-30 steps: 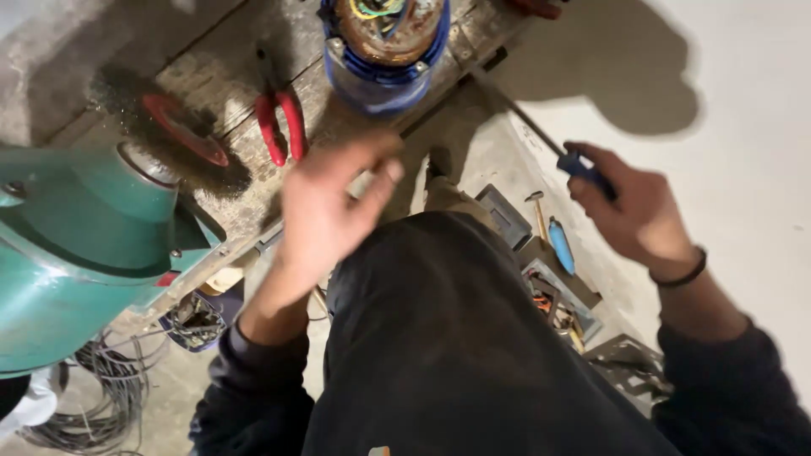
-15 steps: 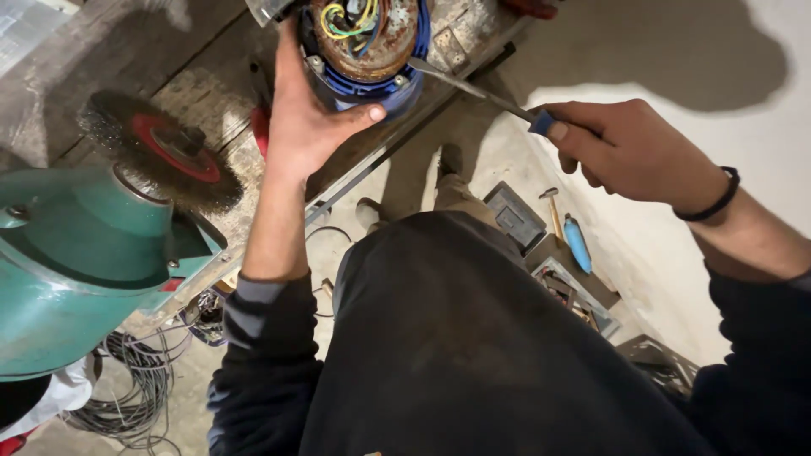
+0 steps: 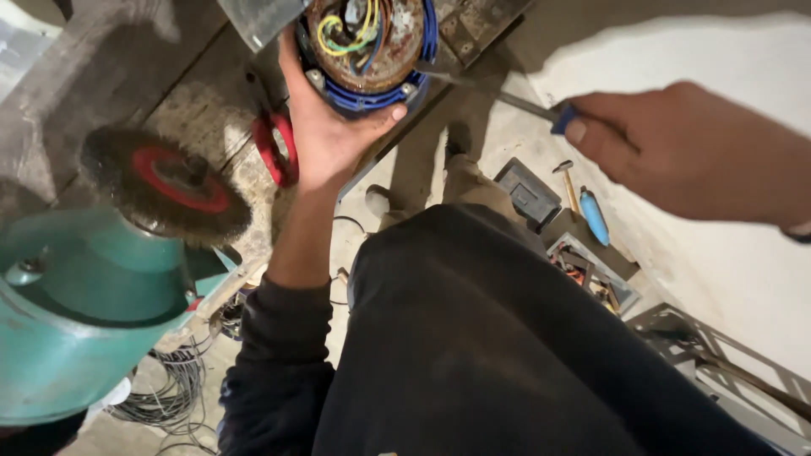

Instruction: The person works on an electric water pump at a workbench, using pliers to cut and strip wires from the pump's motor and removing its terminal box cover. They then use a screwdriver to pry at the pump housing and later work on a small metal canister, prying around its lid with the screwdriver.

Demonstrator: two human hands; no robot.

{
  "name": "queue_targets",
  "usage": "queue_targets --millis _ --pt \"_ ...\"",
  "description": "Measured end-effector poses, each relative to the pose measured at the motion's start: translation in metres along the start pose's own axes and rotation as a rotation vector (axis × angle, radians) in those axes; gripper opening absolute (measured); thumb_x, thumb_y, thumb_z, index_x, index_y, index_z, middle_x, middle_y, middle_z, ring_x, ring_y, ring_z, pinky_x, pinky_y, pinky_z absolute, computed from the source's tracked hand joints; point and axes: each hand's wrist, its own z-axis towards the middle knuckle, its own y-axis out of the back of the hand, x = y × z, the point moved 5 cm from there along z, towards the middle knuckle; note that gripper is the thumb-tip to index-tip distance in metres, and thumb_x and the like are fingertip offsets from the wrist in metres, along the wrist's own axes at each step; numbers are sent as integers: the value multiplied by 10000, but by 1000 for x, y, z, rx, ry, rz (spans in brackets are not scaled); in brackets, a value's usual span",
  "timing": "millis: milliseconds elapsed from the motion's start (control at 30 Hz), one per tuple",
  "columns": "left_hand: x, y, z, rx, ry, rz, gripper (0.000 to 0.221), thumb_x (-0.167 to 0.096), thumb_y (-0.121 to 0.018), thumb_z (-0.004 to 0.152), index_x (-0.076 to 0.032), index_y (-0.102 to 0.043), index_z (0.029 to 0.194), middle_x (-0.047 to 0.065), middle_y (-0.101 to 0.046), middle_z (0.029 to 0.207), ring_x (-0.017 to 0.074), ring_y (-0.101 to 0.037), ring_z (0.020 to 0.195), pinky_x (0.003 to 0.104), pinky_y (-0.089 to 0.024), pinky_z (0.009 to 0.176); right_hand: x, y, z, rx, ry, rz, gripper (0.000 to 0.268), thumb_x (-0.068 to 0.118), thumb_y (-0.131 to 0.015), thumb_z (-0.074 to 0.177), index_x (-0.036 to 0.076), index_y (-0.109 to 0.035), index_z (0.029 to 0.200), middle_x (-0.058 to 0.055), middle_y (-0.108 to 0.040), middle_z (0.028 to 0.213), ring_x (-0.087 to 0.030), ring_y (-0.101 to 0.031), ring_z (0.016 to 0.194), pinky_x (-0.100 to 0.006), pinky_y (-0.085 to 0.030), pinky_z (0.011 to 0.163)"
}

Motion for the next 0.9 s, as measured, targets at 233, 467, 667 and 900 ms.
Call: queue_targets --millis 233,467,667,900 --pt "-3 -13 7 27 112 -181 1147 -119 -1045 825 -110 -152 1546 102 -473 1497 249 -538 1376 445 -545 1161 -23 -86 32 159 -85 78 534 367 -338 1064 200 -484 1549 -142 -600 566 -318 -620 493 -396 -511 517" --pt "20 -24 10 -307 596 -894 805 -388 -702 941 -223 -194 1543 23 -443 1484 352 -555 1307 588 -629 912 -29 -104 75 -514 329 575 435 264 -515 1088 38 -559 1457 -127 -598 676 -251 -603 590 -391 -488 557" --pt "36 7 4 -71 34 152 1067 -113 -998 783 -57 -269 1560 103 -476 1481 258 -509 1358 464 -462 1161 -69 -45 85 -235 299 539 427 365 -484 1050 92 -631 1344 -69 -599 590 -189 -580 506 -370 -480 524" --pt "3 -10 37 11 357 -446 711 -71 -990 768 38 -583 1340 96 -696 1259 191 -695 1149 379 -637 1013 -68 35 92 77 60 62 488 510 -463 1037 260 -625 1423 -65 -630 643 -199 -598 556 -407 -505 554"
